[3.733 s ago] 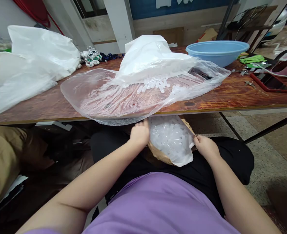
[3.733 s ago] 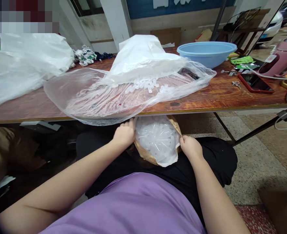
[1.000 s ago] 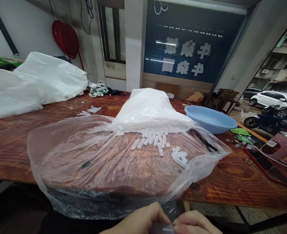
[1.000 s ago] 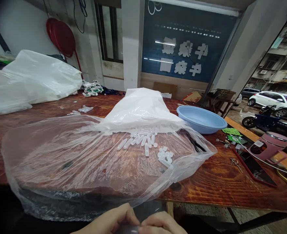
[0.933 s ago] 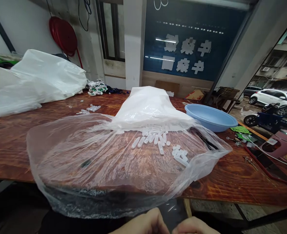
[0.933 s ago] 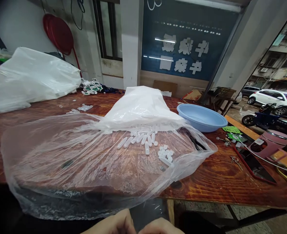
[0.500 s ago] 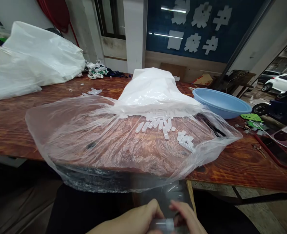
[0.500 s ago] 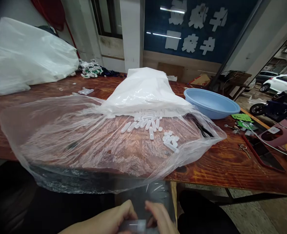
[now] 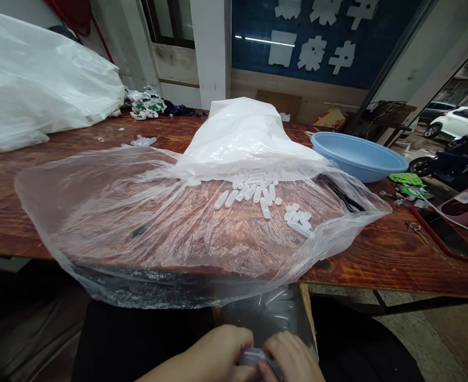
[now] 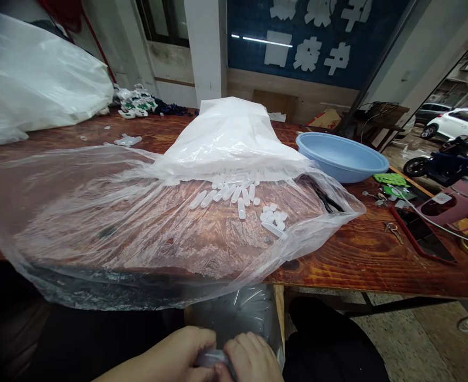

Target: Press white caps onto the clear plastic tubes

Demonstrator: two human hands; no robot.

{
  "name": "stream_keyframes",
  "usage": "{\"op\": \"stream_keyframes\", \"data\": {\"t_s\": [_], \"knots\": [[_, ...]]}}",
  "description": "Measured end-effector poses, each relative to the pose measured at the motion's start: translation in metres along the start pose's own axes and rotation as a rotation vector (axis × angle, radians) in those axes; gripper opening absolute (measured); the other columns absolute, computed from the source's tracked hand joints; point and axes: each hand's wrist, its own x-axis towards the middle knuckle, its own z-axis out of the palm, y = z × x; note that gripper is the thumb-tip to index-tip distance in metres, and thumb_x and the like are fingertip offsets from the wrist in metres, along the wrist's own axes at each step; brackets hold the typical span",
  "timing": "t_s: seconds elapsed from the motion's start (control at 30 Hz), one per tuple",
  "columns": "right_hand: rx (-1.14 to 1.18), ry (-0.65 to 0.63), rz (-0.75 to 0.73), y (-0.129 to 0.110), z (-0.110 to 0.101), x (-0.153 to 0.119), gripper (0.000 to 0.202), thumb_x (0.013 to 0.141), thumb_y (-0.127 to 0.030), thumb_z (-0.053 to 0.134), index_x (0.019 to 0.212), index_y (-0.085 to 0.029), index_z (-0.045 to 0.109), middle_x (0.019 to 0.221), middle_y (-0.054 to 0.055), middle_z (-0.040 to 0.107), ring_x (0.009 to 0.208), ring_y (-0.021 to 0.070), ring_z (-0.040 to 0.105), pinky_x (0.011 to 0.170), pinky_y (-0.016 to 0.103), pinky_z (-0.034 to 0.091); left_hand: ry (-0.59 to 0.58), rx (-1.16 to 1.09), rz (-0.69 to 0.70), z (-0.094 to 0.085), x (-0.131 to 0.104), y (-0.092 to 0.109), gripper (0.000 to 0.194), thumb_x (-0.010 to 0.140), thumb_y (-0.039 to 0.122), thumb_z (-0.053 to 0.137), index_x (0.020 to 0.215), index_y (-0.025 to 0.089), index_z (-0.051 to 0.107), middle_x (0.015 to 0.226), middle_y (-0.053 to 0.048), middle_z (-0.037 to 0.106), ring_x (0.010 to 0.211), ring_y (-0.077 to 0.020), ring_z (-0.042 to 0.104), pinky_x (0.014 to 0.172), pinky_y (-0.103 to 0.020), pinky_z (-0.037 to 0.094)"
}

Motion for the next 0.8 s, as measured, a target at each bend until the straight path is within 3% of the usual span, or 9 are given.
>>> {"op": "stream_keyframes", "data": {"t_s": [0.1, 0.27, 0.33, 0.4, 0.5, 0.57, 0.67, 0.73, 0.8], "knots": [[0.037, -0.046, 0.063, -0.005, 0.002, 0.006, 0.047, 0.093, -0.029, 0.018, 0.054, -0.018, 0.041, 0.043, -0.003, 0.047, 0.039, 0.0073, 0.047, 0.041, 0.019, 0.035, -0.052, -0.029, 0.025, 0.004, 0.0, 0.003, 0.006, 0.06, 0.018, 0.053, 0.063, 0.017, 0.058, 0.059, 0.002, 0.055, 0.053, -0.0097, 0.043, 0.046, -0.018, 0.028], [0.066, 0.023, 0.03, -0.005, 0.01, 0.0, 0.044, 0.091, -0.041, 0.024, 0.061, -0.018, 0.047, 0.051, 0.0, 0.049, 0.047, 0.0107, 0.048, 0.047, 0.022, 0.036, 0.037, -0.046, -0.093, 0.009, 0.0, 0.002, 0.009, 0.059, 0.018, 0.046, 0.054, 0.015, 0.053, 0.05, 0.004, 0.042, 0.048, -0.0084, 0.036, 0.042, -0.019, 0.023], [0.149, -0.052, 0.037, -0.003, 0.016, -0.006, 0.045, 0.09, -0.038, 0.027, 0.053, -0.017, 0.039, 0.046, -0.001, 0.044, 0.043, 0.0087, 0.043, 0.043, 0.02, 0.032, 0.024, -0.008, -0.082, 0.008, 0.0, 0.002, 0.012, 0.061, 0.02, 0.045, 0.054, 0.015, 0.054, 0.049, 0.004, 0.043, 0.047, -0.0085, 0.035, 0.041, -0.019, 0.023], [0.351, -0.213, 0.184, -0.002, 0.019, -0.008, 0.048, 0.092, -0.037, 0.022, 0.051, -0.017, 0.032, 0.043, -0.003, 0.038, 0.041, 0.0061, 0.039, 0.04, 0.017, 0.029, 0.03, 0.05, -0.041, 0.005, -0.001, 0.003, 0.016, 0.063, 0.02, 0.044, 0.058, 0.015, 0.058, 0.052, 0.002, 0.049, 0.047, -0.0093, 0.038, 0.043, -0.019, 0.026], [0.488, -0.365, 0.264, -0.001, 0.012, -0.002, 0.049, 0.093, -0.038, 0.017, 0.053, -0.016, 0.035, 0.047, -0.003, 0.04, 0.044, 0.0055, 0.041, 0.042, 0.014, 0.031, 0.018, 0.09, -0.02, 0.001, -0.001, 0.006, 0.017, 0.062, 0.021, 0.045, 0.062, 0.016, 0.062, 0.055, 0.0, 0.054, 0.048, -0.0102, 0.041, 0.044, -0.02, 0.028], [0.35, -0.29, 0.123, 0.0, 0.004, 0.008, 0.046, 0.091, -0.042, 0.024, 0.059, -0.016, 0.044, 0.054, -0.001, 0.048, 0.051, 0.0079, 0.046, 0.047, 0.017, 0.035, -0.023, 0.058, -0.055, -0.001, 0.0, 0.009, 0.018, 0.062, 0.023, 0.045, 0.063, 0.016, 0.063, 0.053, 0.001, 0.051, 0.046, -0.0101, 0.039, 0.041, -0.019, 0.027], [0.124, -0.032, -0.064, 0.002, -0.001, 0.02, 0.042, 0.089, -0.032, 0.025, 0.055, -0.017, 0.044, 0.051, 0.0, 0.047, 0.049, 0.0094, 0.044, 0.049, 0.02, 0.035, -0.09, 0.017, -0.074, -0.001, 0.001, 0.012, 0.017, 0.062, 0.024, 0.047, 0.062, 0.016, 0.062, 0.05, 0.002, 0.047, 0.046, -0.0103, 0.039, 0.039, -0.019, 0.026], [0.095, -0.001, -0.028, 0.001, 0.003, 0.024, 0.046, 0.09, -0.021, 0.019, 0.048, -0.017, 0.038, 0.044, -0.001, 0.041, 0.043, 0.0077, 0.041, 0.045, 0.02, 0.032, -0.07, 0.058, -0.041, 0.0, 0.003, 0.012, 0.017, 0.062, 0.022, 0.046, 0.063, 0.016, 0.062, 0.053, 0.001, 0.052, 0.05, -0.0121, 0.045, 0.042, -0.019, 0.031], [0.083, -0.072, 0.043, 0.001, 0.005, 0.026, 0.049, 0.092, -0.022, 0.017, 0.049, -0.017, 0.039, 0.043, -0.001, 0.042, 0.04, 0.0072, 0.042, 0.042, 0.02, 0.03, 0.02, 0.143, 0.005, -0.004, 0.008, 0.01, 0.019, 0.064, 0.019, 0.044, 0.067, 0.017, 0.063, 0.064, -0.002, 0.061, 0.06, -0.0166, 0.054, 0.054, -0.023, 0.041]]}}
